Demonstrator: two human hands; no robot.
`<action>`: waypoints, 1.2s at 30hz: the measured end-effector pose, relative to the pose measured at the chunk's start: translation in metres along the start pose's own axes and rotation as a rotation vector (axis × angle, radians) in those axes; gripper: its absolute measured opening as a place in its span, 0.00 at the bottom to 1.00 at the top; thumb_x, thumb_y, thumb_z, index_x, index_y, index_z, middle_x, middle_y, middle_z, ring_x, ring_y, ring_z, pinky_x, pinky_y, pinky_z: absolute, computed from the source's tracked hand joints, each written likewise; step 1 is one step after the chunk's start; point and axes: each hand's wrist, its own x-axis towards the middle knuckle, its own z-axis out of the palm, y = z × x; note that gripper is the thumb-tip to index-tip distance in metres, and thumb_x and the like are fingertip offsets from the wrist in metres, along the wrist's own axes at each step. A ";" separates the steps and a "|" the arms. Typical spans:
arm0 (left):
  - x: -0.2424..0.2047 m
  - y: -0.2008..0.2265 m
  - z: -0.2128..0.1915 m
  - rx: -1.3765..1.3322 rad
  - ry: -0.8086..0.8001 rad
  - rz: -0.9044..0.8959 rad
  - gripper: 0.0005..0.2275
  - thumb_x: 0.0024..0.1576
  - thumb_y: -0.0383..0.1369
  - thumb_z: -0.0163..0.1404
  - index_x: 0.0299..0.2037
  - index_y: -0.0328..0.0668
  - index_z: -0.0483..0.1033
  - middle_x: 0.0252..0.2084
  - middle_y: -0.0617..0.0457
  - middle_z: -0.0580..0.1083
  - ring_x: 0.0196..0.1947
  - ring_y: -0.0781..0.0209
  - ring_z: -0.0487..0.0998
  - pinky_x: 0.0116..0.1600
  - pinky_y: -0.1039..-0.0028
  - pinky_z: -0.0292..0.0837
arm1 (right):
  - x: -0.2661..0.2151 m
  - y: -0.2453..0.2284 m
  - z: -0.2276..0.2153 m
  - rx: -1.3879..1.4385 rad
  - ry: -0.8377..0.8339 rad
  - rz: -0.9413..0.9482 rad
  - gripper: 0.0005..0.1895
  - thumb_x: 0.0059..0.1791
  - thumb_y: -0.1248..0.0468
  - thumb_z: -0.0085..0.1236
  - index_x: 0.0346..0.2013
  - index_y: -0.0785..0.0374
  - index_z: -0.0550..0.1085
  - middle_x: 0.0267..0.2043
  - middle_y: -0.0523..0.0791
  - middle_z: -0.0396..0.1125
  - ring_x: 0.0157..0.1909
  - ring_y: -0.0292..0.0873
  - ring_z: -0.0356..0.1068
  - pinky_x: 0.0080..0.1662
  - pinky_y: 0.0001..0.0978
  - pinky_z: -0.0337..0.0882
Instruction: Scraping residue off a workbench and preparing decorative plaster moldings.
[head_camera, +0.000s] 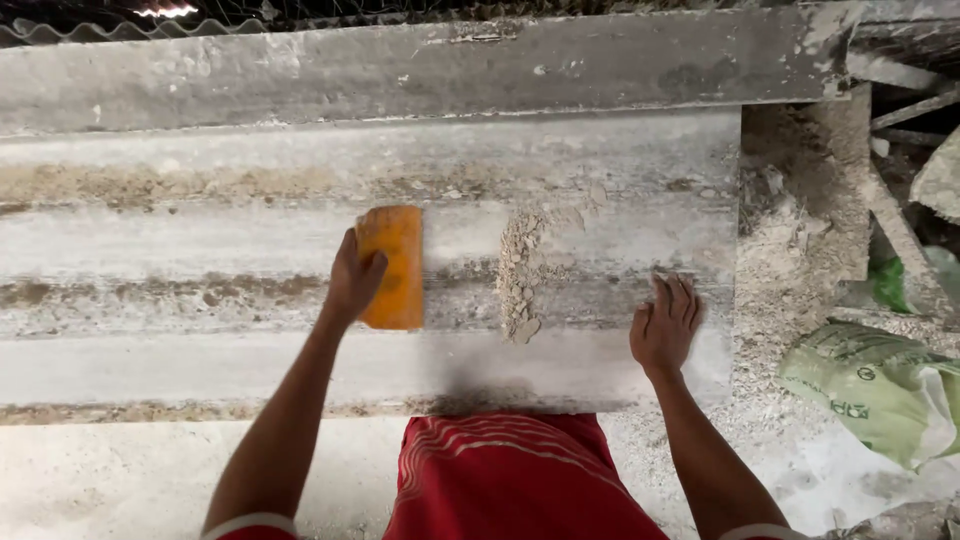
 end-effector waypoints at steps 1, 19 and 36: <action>-0.004 -0.003 0.024 -0.002 -0.004 -0.006 0.17 0.60 0.26 0.50 0.59 0.35 0.67 0.49 0.42 0.76 0.47 0.52 0.79 0.49 0.63 0.77 | 0.001 -0.002 -0.003 -0.002 -0.007 0.003 0.24 0.59 0.57 0.39 0.67 0.64 0.66 0.72 0.54 0.56 0.76 0.58 0.50 0.74 0.62 0.44; -0.017 0.005 0.114 0.228 0.213 0.252 0.16 0.62 0.27 0.49 0.61 0.44 0.70 0.50 0.33 0.78 0.43 0.37 0.83 0.43 0.59 0.81 | -0.004 0.006 0.005 -0.017 -0.042 0.006 0.26 0.60 0.53 0.36 0.69 0.63 0.64 0.72 0.54 0.55 0.77 0.59 0.48 0.74 0.63 0.40; -0.008 0.050 0.150 0.153 0.194 -0.056 0.20 0.57 0.31 0.53 0.58 0.32 0.64 0.38 0.31 0.76 0.37 0.31 0.80 0.36 0.52 0.77 | 0.006 0.085 -0.019 -0.038 -0.148 0.170 0.35 0.60 0.45 0.29 0.75 0.65 0.57 0.78 0.58 0.44 0.75 0.64 0.47 0.70 0.63 0.50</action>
